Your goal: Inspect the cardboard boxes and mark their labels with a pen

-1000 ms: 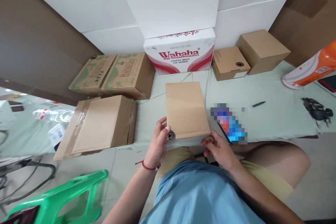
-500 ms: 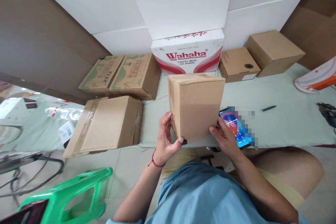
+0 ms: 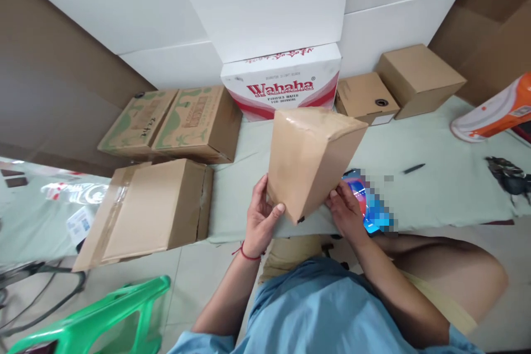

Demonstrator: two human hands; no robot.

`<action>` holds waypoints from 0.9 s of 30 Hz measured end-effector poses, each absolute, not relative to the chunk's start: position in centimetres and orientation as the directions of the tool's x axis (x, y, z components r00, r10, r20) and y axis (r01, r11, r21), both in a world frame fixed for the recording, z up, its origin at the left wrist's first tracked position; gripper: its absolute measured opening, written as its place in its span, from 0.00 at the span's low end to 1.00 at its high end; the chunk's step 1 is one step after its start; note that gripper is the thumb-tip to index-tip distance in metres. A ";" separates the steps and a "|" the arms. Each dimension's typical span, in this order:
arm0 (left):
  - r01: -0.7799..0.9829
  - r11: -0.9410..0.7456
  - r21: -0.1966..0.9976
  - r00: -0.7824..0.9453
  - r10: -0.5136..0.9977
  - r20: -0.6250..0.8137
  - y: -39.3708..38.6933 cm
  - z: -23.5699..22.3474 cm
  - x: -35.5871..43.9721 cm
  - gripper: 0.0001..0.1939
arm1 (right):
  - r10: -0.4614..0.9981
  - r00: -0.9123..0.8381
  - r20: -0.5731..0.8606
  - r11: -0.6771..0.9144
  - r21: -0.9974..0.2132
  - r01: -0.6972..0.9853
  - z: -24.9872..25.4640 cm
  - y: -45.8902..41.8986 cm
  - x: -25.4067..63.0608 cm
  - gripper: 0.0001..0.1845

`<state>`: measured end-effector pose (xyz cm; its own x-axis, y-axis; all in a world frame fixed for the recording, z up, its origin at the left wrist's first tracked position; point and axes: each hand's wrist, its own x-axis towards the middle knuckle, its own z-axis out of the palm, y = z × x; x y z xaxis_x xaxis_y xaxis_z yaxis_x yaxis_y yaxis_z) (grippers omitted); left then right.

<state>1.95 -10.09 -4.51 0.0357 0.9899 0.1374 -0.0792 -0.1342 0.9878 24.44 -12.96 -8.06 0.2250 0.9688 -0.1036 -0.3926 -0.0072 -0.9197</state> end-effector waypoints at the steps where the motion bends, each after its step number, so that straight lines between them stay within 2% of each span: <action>1: -0.078 -0.136 0.988 0.006 0.991 0.137 -10.0 -4.5 1.6 0.37 | 0.971 0.226 -0.080 0.013 -0.923 -0.386 -8.1 -12.9 24.6 0.22; 5: -0.131 -0.094 0.987 -0.133 0.988 0.076 -10.2 -4.7 0.0 0.24 | 0.989 0.135 0.055 0.084 -0.972 -0.219 -7.9 -13.2 25.3 0.22; 9: -0.176 -0.055 0.983 -0.208 0.978 0.018 -10.7 -4.8 -1.0 0.29 | 0.990 -0.043 0.133 0.128 -0.987 -0.101 -7.1 -13.5 25.9 0.22; 12: -0.189 -0.049 0.981 -0.281 0.960 -0.007 -10.7 -4.9 -1.2 0.29 | 0.981 -0.097 0.165 0.160 -0.985 -0.060 -6.8 -13.5 25.9 0.22; 16: -0.207 -0.020 0.978 -0.311 0.949 -0.046 -10.2 -5.0 -1.0 0.26 | 0.984 0.011 0.178 0.179 -0.982 -0.060 -7.5 -13.6 25.1 0.19; 20: -0.193 0.070 0.979 -0.254 0.960 -0.118 -10.2 -5.0 -0.7 0.20 | 0.988 0.082 0.133 0.139 -0.987 -0.079 -8.4 -13.9 24.5 0.27; 23: -0.176 0.114 0.978 -0.230 0.961 -0.153 -10.5 -4.8 -0.8 0.26 | 0.984 0.014 0.178 0.179 -0.983 -0.037 -8.4 -14.0 24.3 0.28; 27: -0.149 0.131 0.980 -0.228 0.960 -0.163 -10.6 -4.4 -1.7 0.38 | 0.941 -0.102 0.322 0.325 -0.945 0.019 -7.8 -14.0 24.5 0.21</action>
